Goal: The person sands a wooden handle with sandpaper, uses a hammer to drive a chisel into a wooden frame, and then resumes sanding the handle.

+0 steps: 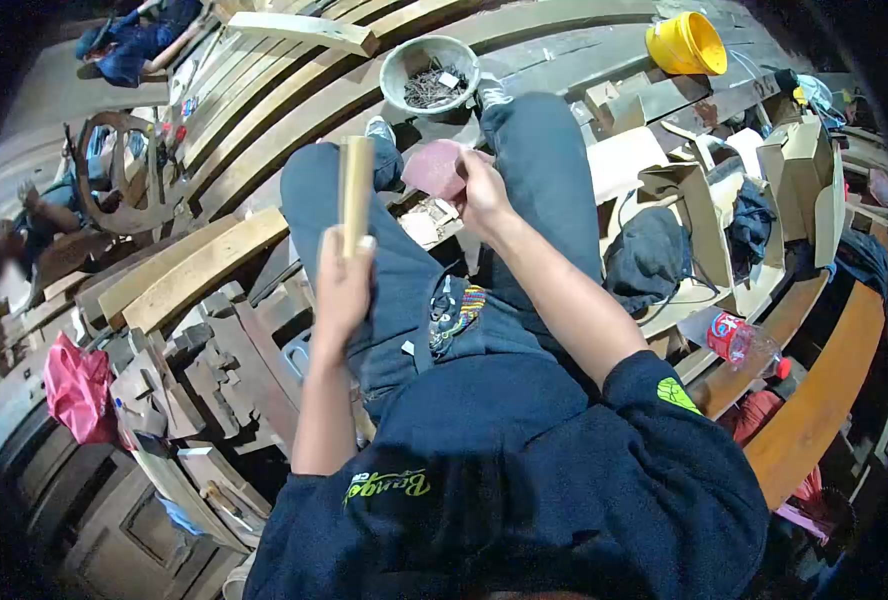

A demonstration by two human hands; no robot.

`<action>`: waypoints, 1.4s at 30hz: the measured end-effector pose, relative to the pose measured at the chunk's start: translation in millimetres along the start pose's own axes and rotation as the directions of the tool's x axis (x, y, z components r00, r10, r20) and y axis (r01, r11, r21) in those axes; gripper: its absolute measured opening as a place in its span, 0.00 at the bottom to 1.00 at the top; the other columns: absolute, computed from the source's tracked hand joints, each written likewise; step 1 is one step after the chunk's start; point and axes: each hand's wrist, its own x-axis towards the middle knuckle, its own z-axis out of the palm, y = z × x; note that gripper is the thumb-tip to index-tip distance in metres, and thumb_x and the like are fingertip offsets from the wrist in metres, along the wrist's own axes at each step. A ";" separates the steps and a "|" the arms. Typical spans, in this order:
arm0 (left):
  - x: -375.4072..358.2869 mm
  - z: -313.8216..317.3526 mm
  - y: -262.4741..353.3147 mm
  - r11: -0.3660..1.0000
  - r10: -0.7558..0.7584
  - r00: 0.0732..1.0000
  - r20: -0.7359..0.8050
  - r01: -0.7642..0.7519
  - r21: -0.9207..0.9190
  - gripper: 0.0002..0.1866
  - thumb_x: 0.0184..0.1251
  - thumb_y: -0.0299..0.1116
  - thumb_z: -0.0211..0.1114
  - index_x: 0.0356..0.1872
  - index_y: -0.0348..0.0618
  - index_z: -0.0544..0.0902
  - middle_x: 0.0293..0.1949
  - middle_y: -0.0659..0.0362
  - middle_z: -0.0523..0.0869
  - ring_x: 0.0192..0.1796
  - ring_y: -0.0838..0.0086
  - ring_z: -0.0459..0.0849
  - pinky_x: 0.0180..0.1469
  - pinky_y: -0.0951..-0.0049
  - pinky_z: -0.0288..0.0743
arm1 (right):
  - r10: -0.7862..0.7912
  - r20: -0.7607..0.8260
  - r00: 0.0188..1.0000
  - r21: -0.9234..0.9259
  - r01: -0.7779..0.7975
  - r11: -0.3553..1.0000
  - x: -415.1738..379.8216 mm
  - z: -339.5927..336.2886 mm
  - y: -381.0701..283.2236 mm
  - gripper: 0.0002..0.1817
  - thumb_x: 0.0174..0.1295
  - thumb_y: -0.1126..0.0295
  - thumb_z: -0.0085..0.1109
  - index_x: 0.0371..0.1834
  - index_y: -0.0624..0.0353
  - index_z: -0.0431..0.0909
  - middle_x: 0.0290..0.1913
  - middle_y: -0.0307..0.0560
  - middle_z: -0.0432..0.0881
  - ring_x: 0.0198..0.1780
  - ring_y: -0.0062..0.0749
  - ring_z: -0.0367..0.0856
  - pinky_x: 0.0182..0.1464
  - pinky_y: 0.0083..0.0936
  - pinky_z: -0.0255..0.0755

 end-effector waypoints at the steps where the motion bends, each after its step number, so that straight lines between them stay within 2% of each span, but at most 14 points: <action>1: 9.6 12.3 -8.1 0.967 0.147 0.989 0.007 -0.145 0.211 0.13 0.69 0.39 0.55 0.44 0.40 0.70 0.23 0.63 0.72 0.24 0.80 0.69 0.25 0.75 0.65 | -0.025 -0.029 0.999 -0.071 0.023 0.997 7.4 -7.6 3.6 0.20 0.71 0.60 0.37 0.51 0.63 0.72 0.43 0.45 0.79 0.43 0.30 0.79 0.46 0.29 0.73; 5: 42.1 59.3 1.2 0.984 -0.071 0.981 0.179 0.039 0.176 0.13 0.68 0.36 0.53 0.44 0.36 0.72 0.29 0.47 0.79 0.33 0.64 0.80 0.37 0.65 0.72 | 0.004 0.180 0.984 0.169 -0.035 0.985 0.0 4.2 -25.6 0.25 0.73 0.53 0.30 0.52 0.64 0.69 0.45 0.47 0.78 0.47 0.32 0.79 0.50 0.32 0.74; 8: 68.5 78.8 2.2 0.913 0.181 0.967 0.180 -0.233 0.333 0.14 0.71 0.38 0.48 0.44 0.36 0.73 0.33 0.40 0.79 0.38 0.44 0.79 0.42 0.53 0.71 | -0.102 0.129 0.986 0.193 0.075 0.978 16.1 4.0 -29.0 0.22 0.71 0.51 0.39 0.48 0.60 0.70 0.39 0.44 0.78 0.40 0.28 0.79 0.44 0.28 0.75; 15: 78.7 97.0 14.2 0.588 -0.072 0.980 0.186 -0.108 0.802 0.27 0.58 0.45 0.64 0.50 0.34 0.70 0.33 0.39 0.82 0.40 0.46 0.82 0.43 0.52 0.73 | 0.056 0.002 0.998 0.207 -0.055 0.977 30.9 0.4 -35.7 0.12 0.60 0.57 0.60 0.31 0.52 0.73 0.23 0.36 0.74 0.24 0.27 0.76 0.31 0.24 0.74; 18: 104.0 103.7 -20.7 0.852 -0.044 0.921 0.388 -0.169 0.496 0.23 0.58 0.43 0.65 0.45 0.36 0.70 0.25 0.46 0.82 0.27 0.57 0.82 0.33 0.60 0.75 | 0.167 0.039 0.985 0.333 -0.170 0.927 36.0 -14.7 -35.9 0.11 0.61 0.62 0.60 0.26 0.50 0.71 0.17 0.32 0.68 0.19 0.21 0.69 0.26 0.22 0.68; 19: 110.8 100.0 -17.5 0.877 -0.479 0.677 0.558 0.380 0.292 0.16 0.61 0.41 0.63 0.38 0.41 0.69 0.18 0.60 0.76 0.16 0.72 0.73 0.19 0.72 0.67 | 0.188 0.188 0.964 0.377 -0.248 0.892 37.5 -22.5 -34.3 0.12 0.62 0.62 0.59 0.24 0.49 0.69 0.17 0.30 0.65 0.19 0.19 0.66 0.25 0.21 0.66; 21: 106.5 87.7 2.2 0.543 -0.338 0.373 0.864 0.827 -0.145 0.13 0.64 0.41 0.62 0.34 0.46 0.69 0.14 0.67 0.67 0.11 0.82 0.63 0.11 0.80 0.53 | 0.158 0.318 0.935 0.447 -0.294 0.845 29.8 -14.6 -45.2 0.14 0.62 0.61 0.59 0.24 0.48 0.67 0.17 0.29 0.63 0.18 0.16 0.63 0.24 0.19 0.61; 23: 98.4 95.2 12.3 0.794 -0.486 0.581 0.653 0.606 0.053 0.13 0.66 0.41 0.60 0.34 0.45 0.70 0.16 0.61 0.72 0.15 0.70 0.73 0.17 0.72 0.65 | 0.113 0.338 0.934 0.357 -0.239 0.903 29.0 -9.3 -47.6 0.14 0.62 0.58 0.60 0.25 0.48 0.67 0.18 0.30 0.63 0.19 0.17 0.63 0.24 0.18 0.62; 25: 93.4 101.5 -8.3 0.748 0.151 0.945 0.288 -0.300 0.591 0.14 0.65 0.39 0.59 0.34 0.39 0.70 0.24 0.47 0.79 0.28 0.52 0.80 0.30 0.59 0.72 | 0.089 0.141 0.986 0.329 -0.131 0.935 34.7 -6.5 -38.4 0.16 0.52 0.58 0.70 0.26 0.49 0.69 0.18 0.33 0.66 0.20 0.21 0.68 0.26 0.20 0.65; 31: 87.4 107.1 8.0 0.850 -0.186 0.956 0.227 0.040 0.526 0.13 0.60 0.37 0.62 0.37 0.37 0.74 0.27 0.48 0.78 0.31 0.56 0.76 0.32 0.60 0.69 | 0.061 -0.060 0.996 0.205 -0.048 0.978 32.5 -2.5 -29.4 0.13 0.53 0.73 0.68 0.25 0.50 0.69 0.19 0.31 0.66 0.18 0.17 0.64 0.22 0.21 0.64; 35: 91.3 87.6 12.3 0.723 -0.506 0.561 0.655 0.690 -0.033 0.09 0.59 0.36 0.64 0.30 0.43 0.77 0.13 0.68 0.68 0.09 0.84 0.59 0.11 0.78 0.49 | 0.157 0.332 0.930 0.222 -0.239 0.945 20.0 -1.9 -46.8 0.14 0.57 0.70 0.63 0.22 0.48 0.66 0.17 0.28 0.63 0.18 0.13 0.62 0.25 0.18 0.62; 37: 94.5 87.9 9.0 0.944 -0.168 0.870 0.464 0.007 0.330 0.12 0.62 0.37 0.61 0.30 0.37 0.73 0.22 0.57 0.79 0.23 0.66 0.80 0.26 0.65 0.73 | 0.116 0.291 0.950 0.283 -0.201 0.938 30.2 -4.5 -37.2 0.13 0.57 0.71 0.64 0.23 0.49 0.67 0.17 0.28 0.64 0.19 0.15 0.64 0.26 0.19 0.64; 39: 85.6 95.7 21.0 0.627 0.048 0.983 0.175 -0.166 0.761 0.14 0.62 0.38 0.60 0.33 0.35 0.73 0.29 0.47 0.82 0.36 0.51 0.83 0.38 0.56 0.75 | 0.133 -0.112 0.985 0.333 -0.089 0.939 36.1 -0.7 -30.3 0.11 0.55 0.74 0.63 0.23 0.53 0.68 0.18 0.35 0.68 0.18 0.22 0.69 0.25 0.24 0.68; 42: 87.5 109.4 -9.6 0.683 0.092 0.964 0.248 -0.242 0.689 0.14 0.61 0.37 0.62 0.34 0.36 0.72 0.28 0.45 0.82 0.34 0.51 0.82 0.37 0.56 0.73 | 0.162 -0.116 0.980 0.314 -0.119 0.942 45.4 -9.7 -25.4 0.10 0.54 0.74 0.63 0.24 0.53 0.68 0.18 0.34 0.67 0.18 0.20 0.68 0.23 0.24 0.68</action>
